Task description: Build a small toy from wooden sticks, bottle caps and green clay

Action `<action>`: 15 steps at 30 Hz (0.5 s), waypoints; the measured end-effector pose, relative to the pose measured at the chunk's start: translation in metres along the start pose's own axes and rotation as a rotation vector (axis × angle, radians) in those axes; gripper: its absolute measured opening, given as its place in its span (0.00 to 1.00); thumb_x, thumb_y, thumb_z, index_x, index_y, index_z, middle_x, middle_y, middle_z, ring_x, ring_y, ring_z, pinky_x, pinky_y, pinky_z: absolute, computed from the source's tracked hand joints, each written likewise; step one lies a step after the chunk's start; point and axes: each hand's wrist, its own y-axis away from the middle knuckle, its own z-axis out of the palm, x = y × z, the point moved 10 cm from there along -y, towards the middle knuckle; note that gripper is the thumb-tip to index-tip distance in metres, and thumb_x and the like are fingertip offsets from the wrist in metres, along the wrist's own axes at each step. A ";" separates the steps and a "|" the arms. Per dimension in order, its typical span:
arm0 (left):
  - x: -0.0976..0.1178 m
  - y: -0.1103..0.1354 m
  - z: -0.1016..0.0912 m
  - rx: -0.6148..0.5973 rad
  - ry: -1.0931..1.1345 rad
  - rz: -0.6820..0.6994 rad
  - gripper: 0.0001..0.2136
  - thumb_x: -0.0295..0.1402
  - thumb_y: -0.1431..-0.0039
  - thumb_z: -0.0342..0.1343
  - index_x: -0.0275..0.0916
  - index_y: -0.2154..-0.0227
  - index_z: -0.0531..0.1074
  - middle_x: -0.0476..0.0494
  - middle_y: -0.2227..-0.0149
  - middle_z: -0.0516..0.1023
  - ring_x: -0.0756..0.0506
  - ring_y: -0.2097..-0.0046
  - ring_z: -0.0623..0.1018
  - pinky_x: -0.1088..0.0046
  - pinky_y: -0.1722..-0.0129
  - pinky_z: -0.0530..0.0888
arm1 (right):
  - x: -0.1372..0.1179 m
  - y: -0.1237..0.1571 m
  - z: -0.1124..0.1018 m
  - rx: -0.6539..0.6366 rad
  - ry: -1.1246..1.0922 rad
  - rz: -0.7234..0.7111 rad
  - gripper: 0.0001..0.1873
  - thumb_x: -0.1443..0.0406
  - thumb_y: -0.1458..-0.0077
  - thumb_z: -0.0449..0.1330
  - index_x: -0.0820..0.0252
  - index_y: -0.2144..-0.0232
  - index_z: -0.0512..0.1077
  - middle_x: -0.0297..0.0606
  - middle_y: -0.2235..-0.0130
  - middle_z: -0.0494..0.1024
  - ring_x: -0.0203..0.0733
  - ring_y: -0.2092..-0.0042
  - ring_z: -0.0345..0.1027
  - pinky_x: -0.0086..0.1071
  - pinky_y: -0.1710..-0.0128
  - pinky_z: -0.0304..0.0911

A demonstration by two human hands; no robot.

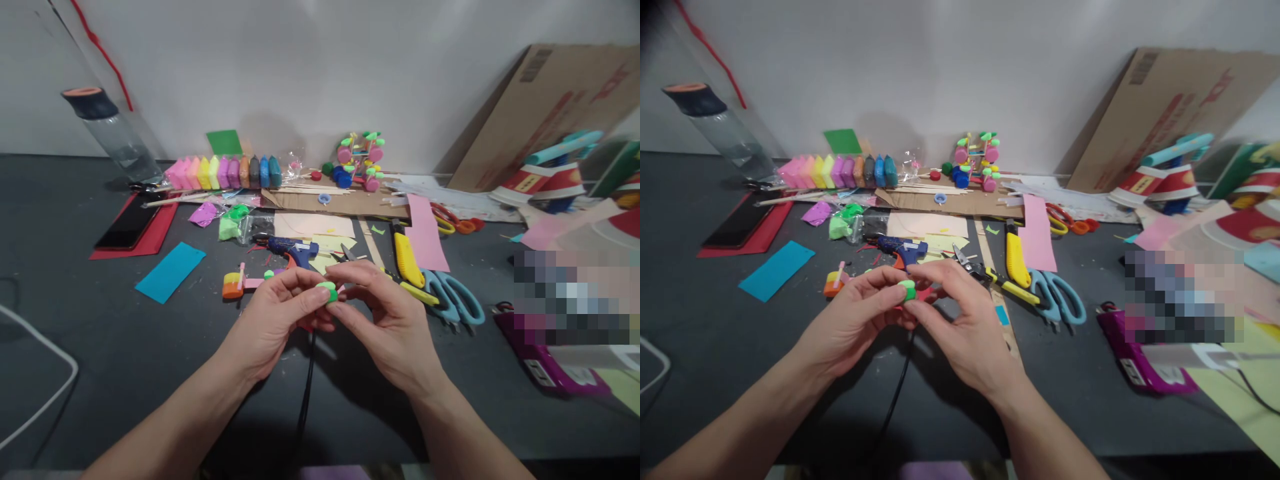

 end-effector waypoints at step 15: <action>0.001 0.001 -0.001 0.026 -0.004 0.003 0.11 0.36 0.52 0.71 0.36 0.71 0.78 0.51 0.72 0.78 0.55 0.72 0.75 0.79 0.68 0.73 | -0.008 -0.004 0.003 -0.012 0.062 -0.104 0.15 0.69 0.41 0.64 0.49 0.53 0.75 0.35 0.56 0.76 0.39 0.54 0.71 0.31 0.59 0.68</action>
